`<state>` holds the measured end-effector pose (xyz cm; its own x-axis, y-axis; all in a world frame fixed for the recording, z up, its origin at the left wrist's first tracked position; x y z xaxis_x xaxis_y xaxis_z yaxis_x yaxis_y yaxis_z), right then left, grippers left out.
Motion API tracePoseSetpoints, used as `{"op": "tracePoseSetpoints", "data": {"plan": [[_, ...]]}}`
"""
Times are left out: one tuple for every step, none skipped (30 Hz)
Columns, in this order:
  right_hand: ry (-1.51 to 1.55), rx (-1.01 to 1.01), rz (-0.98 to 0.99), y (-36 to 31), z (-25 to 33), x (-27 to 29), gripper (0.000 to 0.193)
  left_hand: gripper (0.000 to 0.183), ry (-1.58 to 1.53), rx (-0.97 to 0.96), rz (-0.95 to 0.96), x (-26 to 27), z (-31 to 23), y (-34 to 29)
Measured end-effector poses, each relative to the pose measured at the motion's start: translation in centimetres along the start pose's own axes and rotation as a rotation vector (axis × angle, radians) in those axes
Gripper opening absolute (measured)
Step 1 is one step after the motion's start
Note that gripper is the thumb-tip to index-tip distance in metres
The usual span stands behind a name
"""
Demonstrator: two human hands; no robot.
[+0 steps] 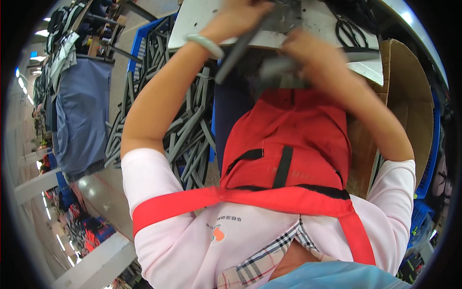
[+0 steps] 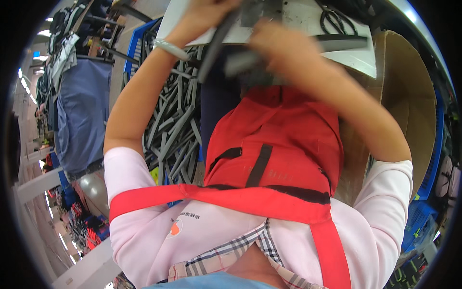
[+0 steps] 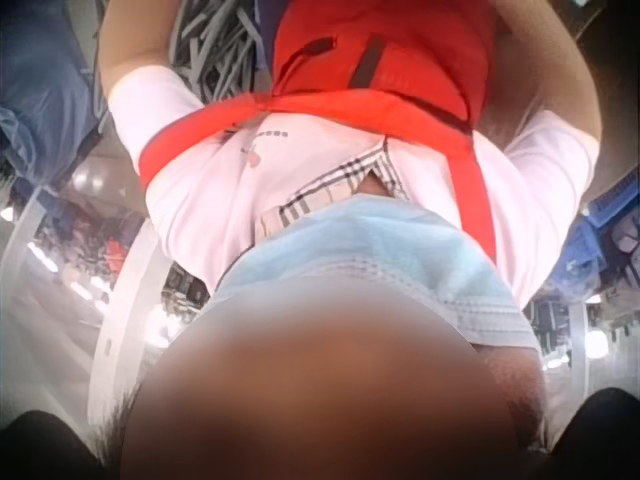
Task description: The worker is feeding rubber or foam padding strips into a manufacturing machine, possibly for sports or recreation goods.
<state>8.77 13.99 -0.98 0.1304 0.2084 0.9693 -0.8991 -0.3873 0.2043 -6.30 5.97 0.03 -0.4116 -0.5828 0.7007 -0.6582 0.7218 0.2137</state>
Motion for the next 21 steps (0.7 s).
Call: {"op": "tracePoseSetpoints", "data": {"plan": [[0.009,0.255,-0.222,-0.6,4.4,-1.2,0.027,0.025,-0.087,-0.165,0.035,-1.9,-2.8,-0.5],[-0.12,0.365,-0.297,-0.3,8.2,-1.2,0.023,0.023,-0.184,-0.254,0.085,-3.7,-4.7,-1.3],[-0.213,0.384,-0.249,0.4,9.7,-2.0,0.022,0.022,-0.161,-0.175,0.191,-4.9,-7.0,-1.3],[-0.209,0.251,-0.147,1.2,8.7,-4.7,0.018,0.021,-0.302,-0.263,0.103,-5.2,-8.6,-1.5],[-0.202,0.111,-0.046,2.1,7.0,-7.7,0.015,0.02,-0.3,-0.406,0.003,-4.9,-10.6,-1.7],[-0.221,0.11,-0.108,1.7,6.1,-7.8,0.006,0.027,-0.337,-0.373,-0.05,-5.3,-9.5,-1.7],[-0.247,0.181,-0.111,1.3,4.7,-9.0,0.007,0.035,-0.376,-0.35,-0.094,-5.8,-7.9,-1.6],[-0.105,0.161,0.053,1.0,4.2,-7.9,0.012,0.035,-0.359,-0.344,-0.11,-5.2,-5.7,-2.3],[0.077,0.093,0.139,0.2,4.0,-4.7,0.028,0.036,-0.285,-0.201,0.138,-6.2,-2.9,-2.9],[0.068,-0.151,0.205,-0.4,2.0,-3.3,0.04,0.038,-0.216,-0.056,0.394,-7.5,-0.7,-4.2],[0.064,-0.062,0.062,-1.1,0.4,-1.4,0.039,0.043,-0.296,0.121,0.504,-7.1,1.3,-6.0],[0.064,-0.071,0.08,-1.6,-1.7,-0.2,0.038,0.047,-0.376,0.289,0.626,-6.7,2.6,-8.1],[0.064,-0.091,0.102,-2.1,-3.2,1.0,0.038,0.048,-0.424,0.258,0.677,-6.0,2.4,-9.0],[0.091,-0.131,0.13,-2.1,-3.5,1.5,0.037,0.045,-0.538,0.186,0.648,-4.8,1.4,-9.3],[0.106,-0.191,0.155,-2.5,-3.9,2.1,0.037,0.04,-0.573,0.133,0.68,-3.9,0.1,-8.8],[0.139,-0.167,0.096,-2.7,-4.5,2.7,0.037,0.036,-0.596,0.147,0.611,-3.0,-0.5,-8.1],[0.122,-0.197,0.091,-2.7,-5.1,3.2,0.037,0.034,-0.618,0.167,0.536,-2.1,-0.6,-7.3],[0.09,-0.208,0.043,-2.5,-5.4,4.1,0.037,0.033,-0.531,0.144,0.47,-1.4,-0.6,-6.2],[0.058,-0.208,-0.006,-2.2,-5.8,5.0,0.037,0.032,-0.441,0.124,0.392,-0.5,-0.7,-5.3],[-0.023,-0.179,-0.066,-2.0,-6.3,5.5,0.039,0.033,-0.367,0.028,0.315,0.0,-1.0,-4.3],[-0.058,-0.178,-0.152,-1.9,-6.7,6.0,0.032,0.033,-0.366,0.009,0.325,-0.3,-1.3,-3.4]]}}
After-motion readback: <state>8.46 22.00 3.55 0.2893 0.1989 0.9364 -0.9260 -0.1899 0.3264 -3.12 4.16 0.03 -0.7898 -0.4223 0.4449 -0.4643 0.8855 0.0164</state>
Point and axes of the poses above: each hand's wrist, its own y-axis towards the middle knuckle, its own x-axis out of the back of the hand, z = x × y, the point moved 7 cm from there along y, towards the middle knuckle, and after that the axes turned 4 degrees about z, right-handed, at the moved point
